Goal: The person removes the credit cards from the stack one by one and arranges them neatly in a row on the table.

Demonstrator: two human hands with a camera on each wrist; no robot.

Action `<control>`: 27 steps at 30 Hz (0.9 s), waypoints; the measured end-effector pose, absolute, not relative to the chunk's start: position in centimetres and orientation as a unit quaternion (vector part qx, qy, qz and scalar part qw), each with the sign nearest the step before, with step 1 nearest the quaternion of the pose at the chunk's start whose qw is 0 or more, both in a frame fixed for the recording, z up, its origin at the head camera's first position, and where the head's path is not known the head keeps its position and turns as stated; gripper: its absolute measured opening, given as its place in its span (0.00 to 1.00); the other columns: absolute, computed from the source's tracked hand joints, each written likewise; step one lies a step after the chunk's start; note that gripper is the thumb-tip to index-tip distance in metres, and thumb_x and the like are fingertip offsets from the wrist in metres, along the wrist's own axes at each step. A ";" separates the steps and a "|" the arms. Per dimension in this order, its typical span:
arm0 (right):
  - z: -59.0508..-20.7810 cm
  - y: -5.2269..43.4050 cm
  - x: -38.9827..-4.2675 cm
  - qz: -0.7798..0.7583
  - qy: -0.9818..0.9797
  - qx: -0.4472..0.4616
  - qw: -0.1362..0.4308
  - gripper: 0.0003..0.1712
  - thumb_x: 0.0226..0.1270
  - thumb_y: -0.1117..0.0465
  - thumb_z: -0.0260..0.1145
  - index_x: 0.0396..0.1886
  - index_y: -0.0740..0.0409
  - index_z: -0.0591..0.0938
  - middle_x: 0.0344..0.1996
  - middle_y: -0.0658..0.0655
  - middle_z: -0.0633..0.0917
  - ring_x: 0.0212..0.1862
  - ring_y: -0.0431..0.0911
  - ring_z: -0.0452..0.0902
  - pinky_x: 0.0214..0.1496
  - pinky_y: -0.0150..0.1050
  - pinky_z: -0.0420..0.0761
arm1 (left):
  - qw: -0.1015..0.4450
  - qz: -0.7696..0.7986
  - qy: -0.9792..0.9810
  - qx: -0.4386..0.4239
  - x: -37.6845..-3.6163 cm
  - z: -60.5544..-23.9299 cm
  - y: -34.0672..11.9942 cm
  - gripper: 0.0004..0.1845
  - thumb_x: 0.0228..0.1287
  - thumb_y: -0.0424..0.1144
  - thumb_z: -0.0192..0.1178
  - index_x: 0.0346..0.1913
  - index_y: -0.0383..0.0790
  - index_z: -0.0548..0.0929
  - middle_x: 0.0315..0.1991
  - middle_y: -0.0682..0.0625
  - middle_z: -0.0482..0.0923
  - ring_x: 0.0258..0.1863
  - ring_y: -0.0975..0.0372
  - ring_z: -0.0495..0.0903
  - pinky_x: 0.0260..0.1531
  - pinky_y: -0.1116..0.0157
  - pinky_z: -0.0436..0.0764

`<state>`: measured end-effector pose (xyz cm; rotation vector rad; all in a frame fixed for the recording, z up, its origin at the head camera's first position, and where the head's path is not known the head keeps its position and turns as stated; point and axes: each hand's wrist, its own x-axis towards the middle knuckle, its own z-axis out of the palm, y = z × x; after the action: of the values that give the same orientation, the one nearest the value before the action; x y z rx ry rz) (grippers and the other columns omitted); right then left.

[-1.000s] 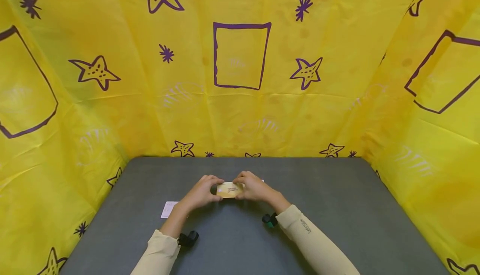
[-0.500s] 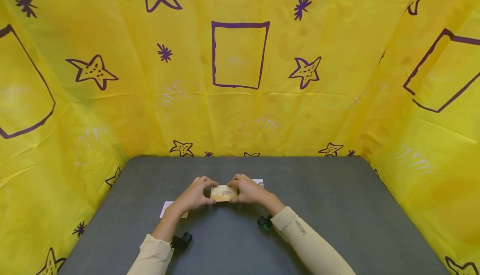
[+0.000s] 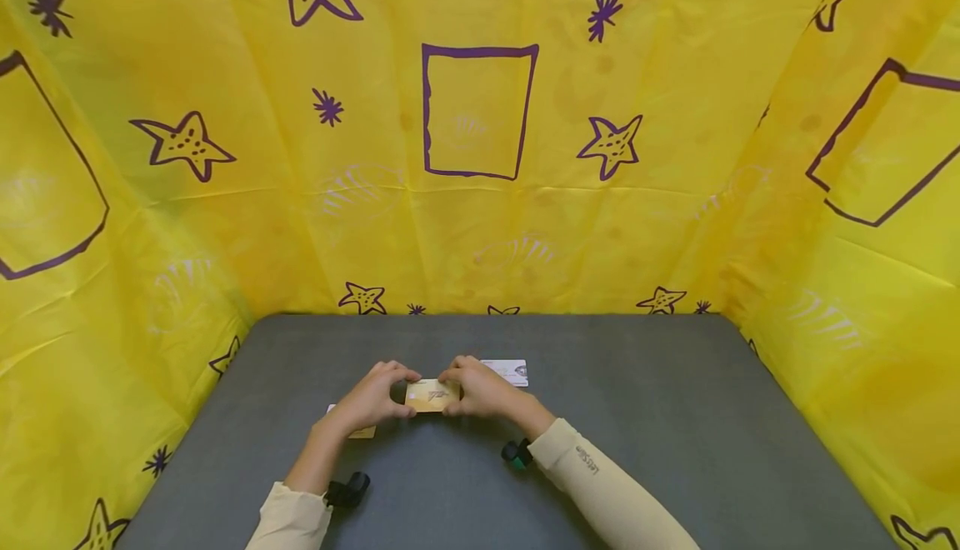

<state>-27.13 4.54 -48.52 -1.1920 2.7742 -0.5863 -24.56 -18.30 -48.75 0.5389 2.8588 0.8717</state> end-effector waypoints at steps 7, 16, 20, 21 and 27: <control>-49.0 3.8 -26.8 -0.183 0.904 -0.384 0.046 0.27 0.55 0.50 0.75 0.53 0.55 0.84 0.42 0.50 0.80 0.42 0.38 0.69 0.43 0.28 0.71 | 0.062 0.283 0.942 0.170 -24.1 -48.9 -18.9 0.25 0.49 0.40 0.75 0.53 0.41 0.83 0.51 0.50 0.78 0.54 0.53 0.70 0.53 0.50 0.74; -49.2 2.7 -26.4 -0.177 0.904 -0.387 0.052 0.26 0.54 0.50 0.76 0.52 0.54 0.85 0.40 0.48 0.79 0.41 0.37 0.68 0.42 0.26 0.69 | 0.064 0.270 0.944 0.176 -23.6 -49.3 -19.9 0.26 0.48 0.38 0.75 0.52 0.40 0.82 0.50 0.49 0.79 0.53 0.53 0.71 0.51 0.51 0.74; -49.3 2.2 -26.2 -0.172 0.903 -0.389 0.059 0.26 0.55 0.50 0.75 0.53 0.55 0.84 0.41 0.48 0.79 0.41 0.37 0.68 0.42 0.25 0.69 | 0.060 0.266 0.943 0.191 -23.4 -49.6 -20.4 0.26 0.46 0.36 0.75 0.53 0.38 0.82 0.49 0.48 0.79 0.51 0.53 0.71 0.50 0.53 0.74; -49.4 2.1 -26.1 -0.170 0.903 -0.389 0.059 0.26 0.55 0.50 0.75 0.53 0.55 0.84 0.41 0.48 0.79 0.41 0.37 0.68 0.41 0.25 0.69 | 0.058 0.266 0.942 0.195 -23.4 -49.6 -20.5 0.26 0.46 0.36 0.75 0.53 0.38 0.82 0.49 0.48 0.79 0.51 0.53 0.71 0.50 0.53 0.74; -49.6 1.5 -26.0 -0.160 0.903 -0.395 0.050 0.26 0.54 0.49 0.75 0.52 0.54 0.85 0.39 0.48 0.79 0.41 0.37 0.69 0.41 0.25 0.69 | 0.063 0.265 0.944 0.189 -23.4 -50.0 -21.0 0.26 0.46 0.36 0.74 0.52 0.38 0.83 0.49 0.49 0.79 0.50 0.55 0.71 0.48 0.56 0.74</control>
<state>-26.01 1.50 -49.63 -1.2037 2.7515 -0.4867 -23.36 -20.96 -50.02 0.5702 2.8518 0.7995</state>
